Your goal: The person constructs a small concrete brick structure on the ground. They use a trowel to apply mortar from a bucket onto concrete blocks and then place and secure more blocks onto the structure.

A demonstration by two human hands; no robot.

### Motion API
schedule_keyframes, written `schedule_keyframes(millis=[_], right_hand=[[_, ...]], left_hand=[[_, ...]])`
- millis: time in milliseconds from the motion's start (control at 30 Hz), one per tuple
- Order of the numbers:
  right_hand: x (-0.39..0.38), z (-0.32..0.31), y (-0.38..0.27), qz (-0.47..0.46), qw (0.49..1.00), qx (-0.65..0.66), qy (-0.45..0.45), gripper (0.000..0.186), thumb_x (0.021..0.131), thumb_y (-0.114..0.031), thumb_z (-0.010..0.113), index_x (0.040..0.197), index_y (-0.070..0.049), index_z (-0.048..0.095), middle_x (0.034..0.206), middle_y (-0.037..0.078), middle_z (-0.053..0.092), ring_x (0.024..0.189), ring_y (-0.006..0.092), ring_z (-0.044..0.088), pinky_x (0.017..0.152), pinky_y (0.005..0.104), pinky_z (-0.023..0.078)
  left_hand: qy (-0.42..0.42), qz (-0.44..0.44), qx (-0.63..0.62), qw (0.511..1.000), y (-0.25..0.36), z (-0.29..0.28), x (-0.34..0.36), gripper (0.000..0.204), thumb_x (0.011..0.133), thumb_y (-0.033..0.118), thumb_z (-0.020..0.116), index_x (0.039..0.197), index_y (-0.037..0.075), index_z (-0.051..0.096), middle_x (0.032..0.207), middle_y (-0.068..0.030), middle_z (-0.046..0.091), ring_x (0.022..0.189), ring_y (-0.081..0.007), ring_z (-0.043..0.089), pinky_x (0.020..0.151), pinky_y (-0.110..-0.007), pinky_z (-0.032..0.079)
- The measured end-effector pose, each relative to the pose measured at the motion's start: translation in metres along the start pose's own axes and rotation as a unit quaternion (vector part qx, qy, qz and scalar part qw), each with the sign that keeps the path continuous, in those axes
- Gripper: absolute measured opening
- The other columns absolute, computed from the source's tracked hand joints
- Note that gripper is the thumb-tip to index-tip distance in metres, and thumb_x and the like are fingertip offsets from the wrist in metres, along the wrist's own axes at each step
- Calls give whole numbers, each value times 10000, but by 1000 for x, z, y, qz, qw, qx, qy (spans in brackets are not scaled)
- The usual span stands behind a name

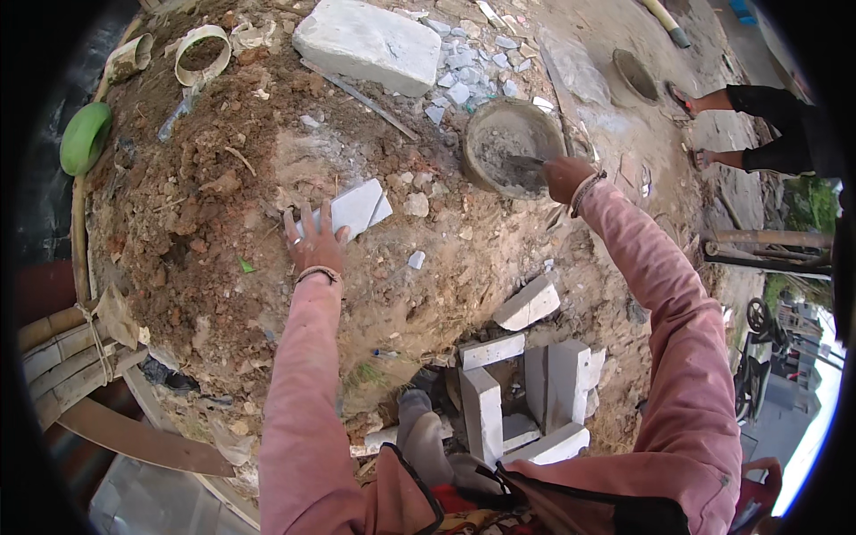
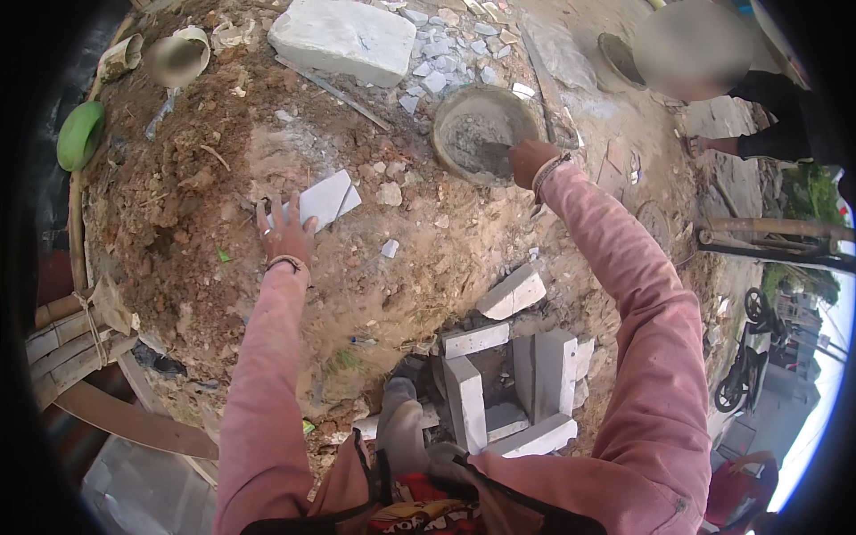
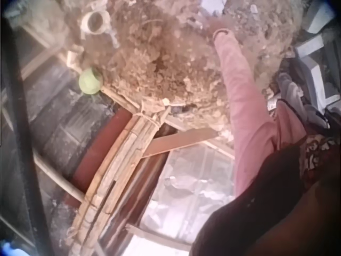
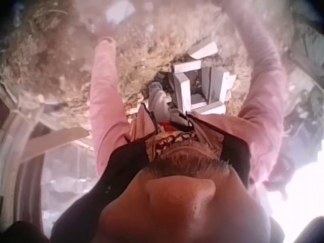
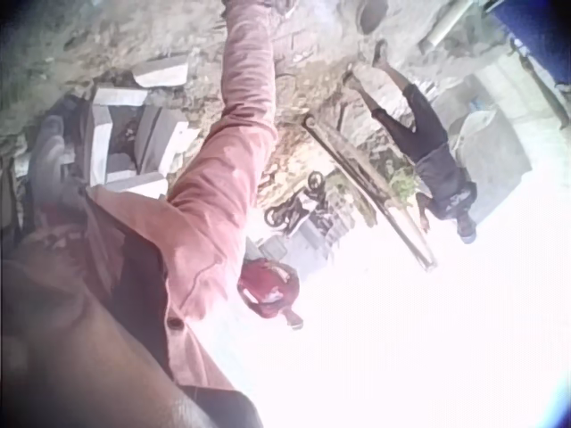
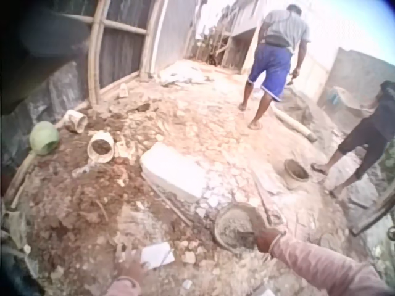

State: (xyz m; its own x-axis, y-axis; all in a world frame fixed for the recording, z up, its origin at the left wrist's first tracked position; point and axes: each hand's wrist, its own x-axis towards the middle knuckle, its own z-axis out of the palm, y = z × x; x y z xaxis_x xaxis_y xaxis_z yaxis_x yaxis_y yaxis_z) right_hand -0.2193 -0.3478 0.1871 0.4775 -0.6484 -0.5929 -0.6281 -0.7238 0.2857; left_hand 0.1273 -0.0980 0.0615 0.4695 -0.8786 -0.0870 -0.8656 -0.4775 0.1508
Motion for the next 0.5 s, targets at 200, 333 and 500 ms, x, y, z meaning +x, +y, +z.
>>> schedule_keyframes(millis=[200, 333, 500], right_hand=[[14, 16, 34, -10, 988, 126, 85, 240, 859, -206, 545, 874, -21, 698, 863, 209, 692, 843, 361, 678, 750, 455, 535], [-24, -4, 29, 28, 964, 263, 27, 281, 882, -240, 567, 937, 2, 701, 783, 203, 684, 709, 346, 684, 673, 434, 542], [15, -11, 105, 134, 982, 131, 26, 292, 814, -232, 632, 924, 29, 707, 847, 218, 700, 788, 344, 700, 723, 420, 544]], left_hand=[[1, 9, 12, 1000, 2, 13, 1, 625, 878, 435, 642, 1431, 226, 438, 1510, -133, 305, 1399, -427, 185, 1116, -562, 275], [1, 8, 21, 1000, -7, 1, -4, 619, 882, 377, 655, 1429, 182, 439, 1469, -147, 357, 1373, -419, 226, 1158, -499, 201], [11, 13, -18, 1000, 18, 3, 0, 619, 879, 376, 658, 1428, 186, 444, 1463, -150, 365, 1370, -418, 225, 1158, -498, 192]])
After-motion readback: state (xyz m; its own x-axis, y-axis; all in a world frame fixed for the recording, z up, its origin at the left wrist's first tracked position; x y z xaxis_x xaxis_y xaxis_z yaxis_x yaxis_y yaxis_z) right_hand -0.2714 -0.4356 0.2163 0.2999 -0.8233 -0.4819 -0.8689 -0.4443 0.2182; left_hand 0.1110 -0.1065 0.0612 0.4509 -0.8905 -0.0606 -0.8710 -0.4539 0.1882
